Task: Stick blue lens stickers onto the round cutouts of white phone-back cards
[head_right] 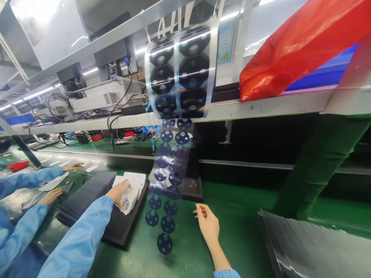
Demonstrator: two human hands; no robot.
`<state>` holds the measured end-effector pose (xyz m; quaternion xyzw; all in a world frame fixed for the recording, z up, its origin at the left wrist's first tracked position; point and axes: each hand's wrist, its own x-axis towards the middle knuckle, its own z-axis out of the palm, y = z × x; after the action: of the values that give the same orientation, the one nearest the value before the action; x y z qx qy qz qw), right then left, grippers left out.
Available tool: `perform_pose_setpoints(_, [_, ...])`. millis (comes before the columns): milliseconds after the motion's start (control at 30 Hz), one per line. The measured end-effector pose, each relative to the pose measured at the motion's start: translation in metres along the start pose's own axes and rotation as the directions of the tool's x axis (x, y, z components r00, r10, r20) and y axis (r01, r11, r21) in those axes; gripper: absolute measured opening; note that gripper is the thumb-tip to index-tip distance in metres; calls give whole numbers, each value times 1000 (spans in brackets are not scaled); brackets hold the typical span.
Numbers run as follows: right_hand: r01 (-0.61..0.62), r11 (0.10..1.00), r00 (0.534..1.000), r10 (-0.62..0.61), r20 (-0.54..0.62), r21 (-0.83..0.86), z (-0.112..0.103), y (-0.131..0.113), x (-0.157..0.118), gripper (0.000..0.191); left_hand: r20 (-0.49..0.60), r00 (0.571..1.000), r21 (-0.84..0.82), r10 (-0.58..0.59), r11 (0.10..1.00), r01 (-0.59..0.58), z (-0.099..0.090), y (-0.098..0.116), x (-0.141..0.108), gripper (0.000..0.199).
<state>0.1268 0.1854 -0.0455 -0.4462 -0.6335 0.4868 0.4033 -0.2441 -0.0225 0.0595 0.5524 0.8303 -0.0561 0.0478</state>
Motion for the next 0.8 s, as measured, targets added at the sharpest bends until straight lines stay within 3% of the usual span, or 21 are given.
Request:
perform_pose_setpoints(333, [47, 996, 998, -45, 33, -70, 1, 1, -6, 48, -62, 994, 62, 86, 995, -83, -11, 7, -13, 95])
perform_pose_setpoints(567, [45, 991, 997, -38, 61, -125, 1, 3, -4, 38, -58, 997, 72, 42, 997, -37, -5, 6, -43, 63])
perform_pose_setpoints(800, [51, 985, 996, -38, 79, -162, 2, 4, -4, 38, -1, 999, 74, 39, 996, -39, -4, 2, -30, 51])
